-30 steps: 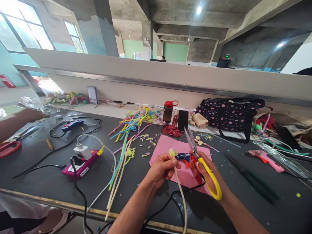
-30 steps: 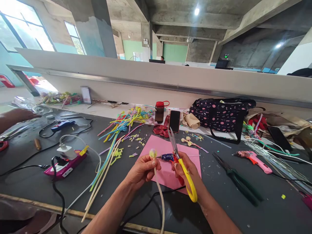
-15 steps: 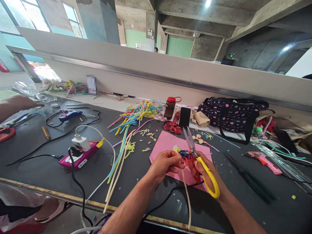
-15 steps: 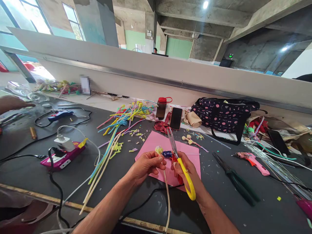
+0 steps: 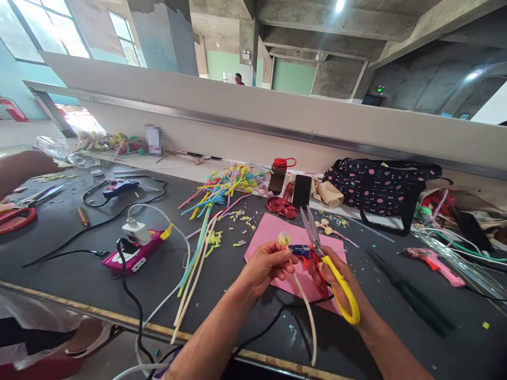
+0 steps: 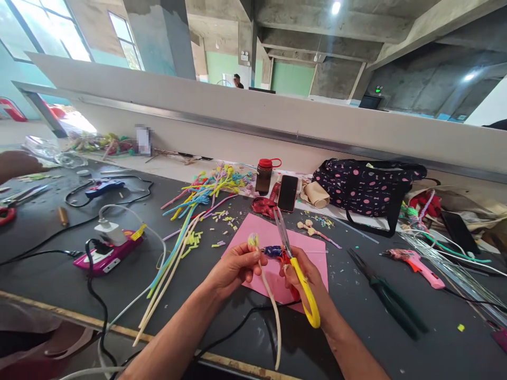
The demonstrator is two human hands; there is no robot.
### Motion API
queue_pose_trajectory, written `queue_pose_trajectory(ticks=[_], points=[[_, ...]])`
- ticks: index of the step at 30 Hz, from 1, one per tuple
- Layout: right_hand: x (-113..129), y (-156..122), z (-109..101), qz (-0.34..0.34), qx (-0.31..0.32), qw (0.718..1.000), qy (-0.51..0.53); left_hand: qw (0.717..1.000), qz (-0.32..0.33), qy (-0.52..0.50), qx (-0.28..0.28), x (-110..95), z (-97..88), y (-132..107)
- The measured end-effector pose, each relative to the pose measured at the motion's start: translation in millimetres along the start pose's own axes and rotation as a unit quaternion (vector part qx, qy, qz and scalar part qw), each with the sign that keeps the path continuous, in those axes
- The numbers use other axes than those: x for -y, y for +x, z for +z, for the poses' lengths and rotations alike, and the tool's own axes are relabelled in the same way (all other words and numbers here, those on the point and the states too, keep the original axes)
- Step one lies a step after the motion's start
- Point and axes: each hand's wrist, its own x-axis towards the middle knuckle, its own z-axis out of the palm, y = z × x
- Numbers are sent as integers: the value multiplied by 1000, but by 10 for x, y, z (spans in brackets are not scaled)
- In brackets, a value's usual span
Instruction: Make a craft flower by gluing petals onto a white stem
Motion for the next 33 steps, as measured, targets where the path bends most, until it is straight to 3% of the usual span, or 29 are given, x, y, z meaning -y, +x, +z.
queue_pose_trajectory(ticks=[14,26,33], points=[[4,-14,-1,10,15,1000,10,1000,-8,-18,0,-44,-12,-11],[2,-19,9,5,12,999,52,999,32,24,13,-34,-15,-31],[-16,-16,-3,21,20,998,49,999,6,-3,32,-51,-10,-49]])
